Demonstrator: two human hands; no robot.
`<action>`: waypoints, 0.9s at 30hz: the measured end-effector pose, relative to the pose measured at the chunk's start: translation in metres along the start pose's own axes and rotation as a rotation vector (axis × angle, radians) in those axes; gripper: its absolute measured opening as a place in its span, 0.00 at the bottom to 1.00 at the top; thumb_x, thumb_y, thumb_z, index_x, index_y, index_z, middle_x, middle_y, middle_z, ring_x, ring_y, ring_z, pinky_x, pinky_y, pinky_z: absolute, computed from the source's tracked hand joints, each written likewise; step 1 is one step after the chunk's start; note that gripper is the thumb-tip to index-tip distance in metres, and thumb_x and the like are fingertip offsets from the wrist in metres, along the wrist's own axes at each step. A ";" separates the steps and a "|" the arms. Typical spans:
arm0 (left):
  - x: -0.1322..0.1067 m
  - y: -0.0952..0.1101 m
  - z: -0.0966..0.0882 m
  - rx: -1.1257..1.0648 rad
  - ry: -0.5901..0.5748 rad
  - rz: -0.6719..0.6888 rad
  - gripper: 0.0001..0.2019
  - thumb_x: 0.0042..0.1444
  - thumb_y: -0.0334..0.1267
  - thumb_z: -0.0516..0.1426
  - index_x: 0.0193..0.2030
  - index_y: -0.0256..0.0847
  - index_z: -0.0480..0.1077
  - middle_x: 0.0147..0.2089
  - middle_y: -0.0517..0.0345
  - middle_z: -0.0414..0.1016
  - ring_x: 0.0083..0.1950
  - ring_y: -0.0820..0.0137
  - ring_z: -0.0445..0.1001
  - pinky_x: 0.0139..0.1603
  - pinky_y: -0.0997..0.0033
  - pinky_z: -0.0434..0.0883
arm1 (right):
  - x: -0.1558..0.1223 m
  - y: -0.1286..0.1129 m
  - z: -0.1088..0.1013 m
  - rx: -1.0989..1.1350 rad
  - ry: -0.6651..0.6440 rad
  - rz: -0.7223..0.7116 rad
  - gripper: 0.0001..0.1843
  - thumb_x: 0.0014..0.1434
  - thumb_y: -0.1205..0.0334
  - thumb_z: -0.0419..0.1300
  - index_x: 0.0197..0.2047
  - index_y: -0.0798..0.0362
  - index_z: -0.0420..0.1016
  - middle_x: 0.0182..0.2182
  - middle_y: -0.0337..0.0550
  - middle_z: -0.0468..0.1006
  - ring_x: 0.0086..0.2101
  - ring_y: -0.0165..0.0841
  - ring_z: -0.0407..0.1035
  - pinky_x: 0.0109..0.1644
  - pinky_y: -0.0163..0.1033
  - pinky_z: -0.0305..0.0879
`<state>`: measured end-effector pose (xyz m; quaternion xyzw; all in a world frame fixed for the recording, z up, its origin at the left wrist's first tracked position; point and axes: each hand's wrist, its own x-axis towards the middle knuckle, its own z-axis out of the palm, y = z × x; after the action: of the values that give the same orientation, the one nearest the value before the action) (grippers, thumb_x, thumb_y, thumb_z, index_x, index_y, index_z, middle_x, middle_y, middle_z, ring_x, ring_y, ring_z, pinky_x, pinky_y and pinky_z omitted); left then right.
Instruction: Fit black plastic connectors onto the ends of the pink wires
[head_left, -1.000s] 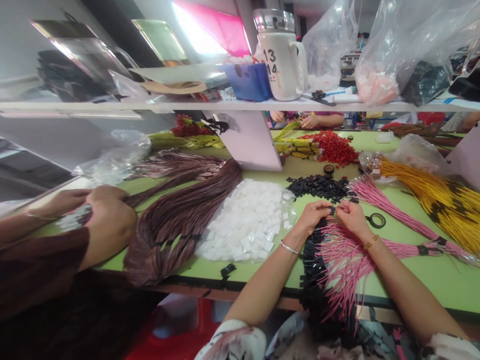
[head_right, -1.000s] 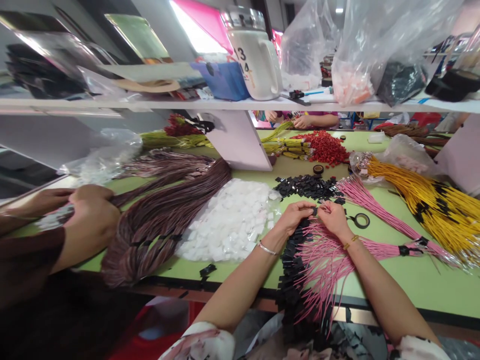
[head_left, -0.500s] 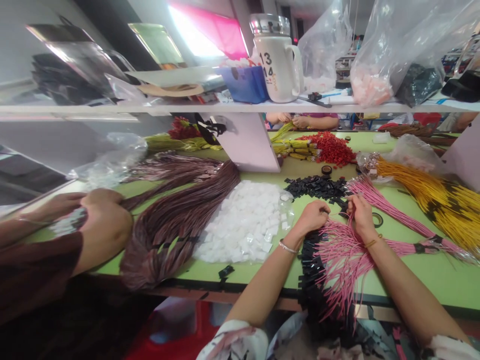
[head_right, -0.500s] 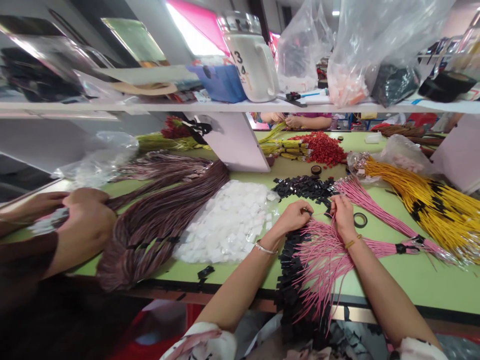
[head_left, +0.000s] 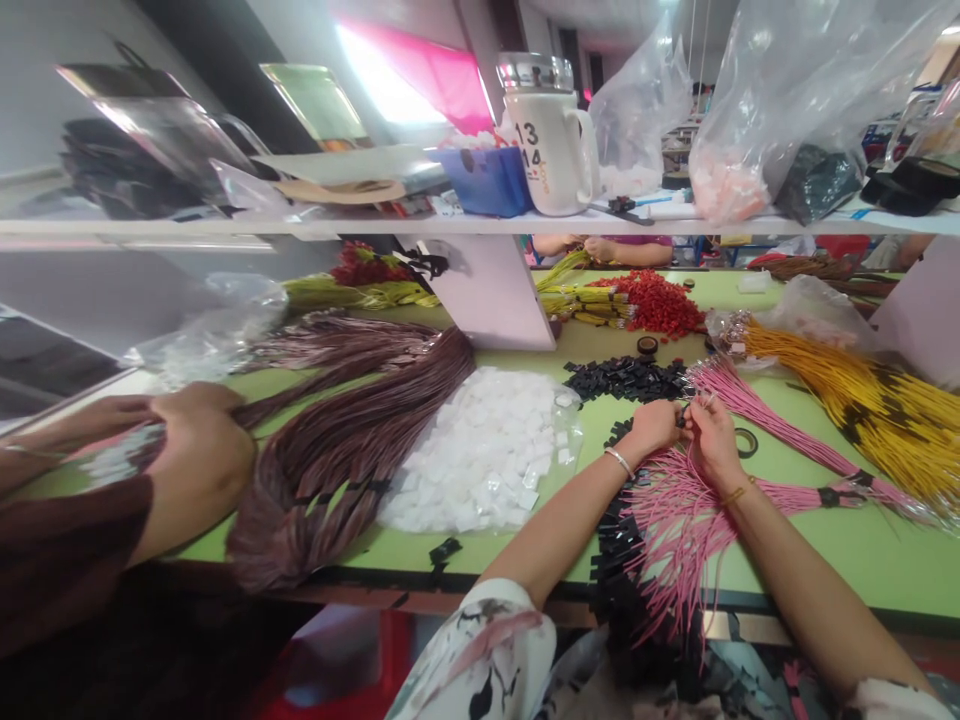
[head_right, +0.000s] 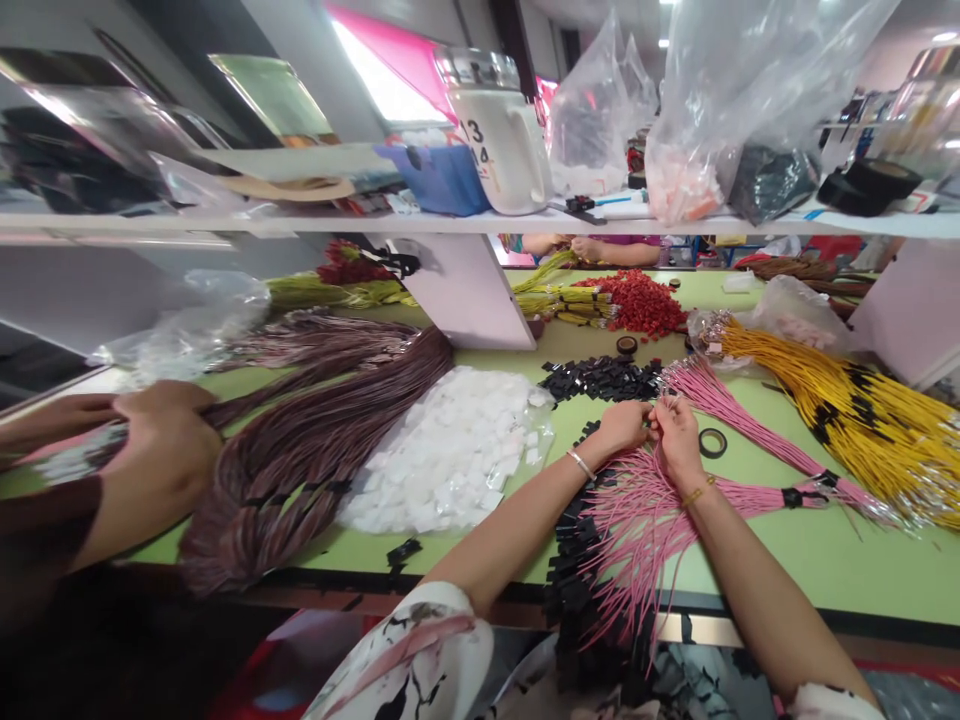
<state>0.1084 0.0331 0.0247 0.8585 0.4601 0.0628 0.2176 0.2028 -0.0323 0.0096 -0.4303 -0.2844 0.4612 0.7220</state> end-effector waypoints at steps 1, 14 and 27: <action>-0.001 -0.002 0.001 -0.014 -0.008 0.021 0.09 0.52 0.38 0.62 0.40 0.41 0.76 0.44 0.45 0.79 0.43 0.59 0.78 0.44 0.67 0.70 | 0.000 0.000 -0.001 -0.011 -0.007 0.002 0.19 0.46 0.51 0.71 0.32 0.50 0.66 0.23 0.32 0.71 0.22 0.24 0.60 0.22 0.28 0.55; -0.013 -0.013 -0.010 -0.221 0.088 -0.027 0.15 0.47 0.27 0.60 0.43 0.37 0.79 0.43 0.49 0.78 0.43 0.63 0.75 0.47 0.68 0.71 | 0.003 -0.003 -0.002 -0.092 -0.049 0.022 0.17 0.46 0.54 0.70 0.31 0.50 0.66 0.16 0.28 0.65 0.15 0.22 0.51 0.18 0.30 0.45; -0.037 -0.034 -0.026 -1.220 0.100 -0.038 0.11 0.43 0.28 0.65 0.37 0.34 0.76 0.31 0.60 0.74 0.28 0.77 0.68 0.30 0.77 0.65 | 0.004 0.000 -0.002 -0.291 -0.082 0.007 0.15 0.47 0.51 0.68 0.25 0.52 0.69 0.18 0.30 0.61 0.18 0.23 0.49 0.21 0.33 0.42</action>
<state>0.0538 0.0272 0.0365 0.5667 0.3659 0.3514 0.6492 0.2061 -0.0293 0.0091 -0.5124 -0.3759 0.4348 0.6380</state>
